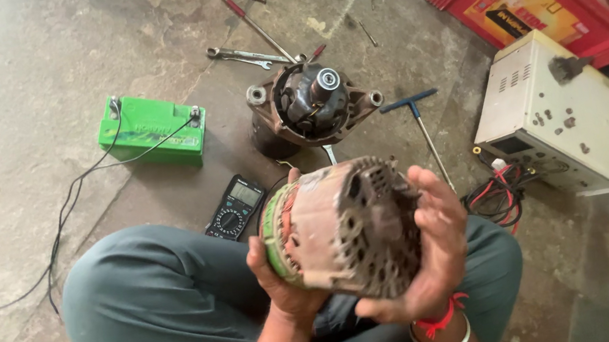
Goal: The person disassembles an alternator by hand, separates the stator and the housing, and touches the internal components with multimeter probes while the unit is connected to a battery.
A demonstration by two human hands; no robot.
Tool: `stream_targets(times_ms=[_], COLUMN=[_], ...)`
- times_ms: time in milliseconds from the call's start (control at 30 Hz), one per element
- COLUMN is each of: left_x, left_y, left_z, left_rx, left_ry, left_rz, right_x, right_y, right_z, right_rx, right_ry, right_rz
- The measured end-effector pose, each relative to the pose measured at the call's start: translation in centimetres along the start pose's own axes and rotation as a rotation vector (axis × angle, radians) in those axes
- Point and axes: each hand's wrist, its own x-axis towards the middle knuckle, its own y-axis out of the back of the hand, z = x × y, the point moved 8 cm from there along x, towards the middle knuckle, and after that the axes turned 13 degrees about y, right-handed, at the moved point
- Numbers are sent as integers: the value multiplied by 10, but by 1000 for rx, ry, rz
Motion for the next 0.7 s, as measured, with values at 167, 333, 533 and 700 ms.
stream_targets(times_ms=[167, 333, 533, 700], left_x=[4, 10, 14, 16], left_y=[-12, -15, -11, -7], left_z=[5, 0, -7, -13], left_rx=[22, -44, -115, -198], left_ry=[8, 38, 98, 151], left_rz=[-39, -68, -123, -141], right_x=[9, 6, -15, -11], right_y=[-3, -4, -11, -14], right_z=[-15, -3, 25, 27], right_rx=[61, 312, 736, 830], right_ry=[93, -96, -510, -401], right_rz=[-15, 76, 25, -5])
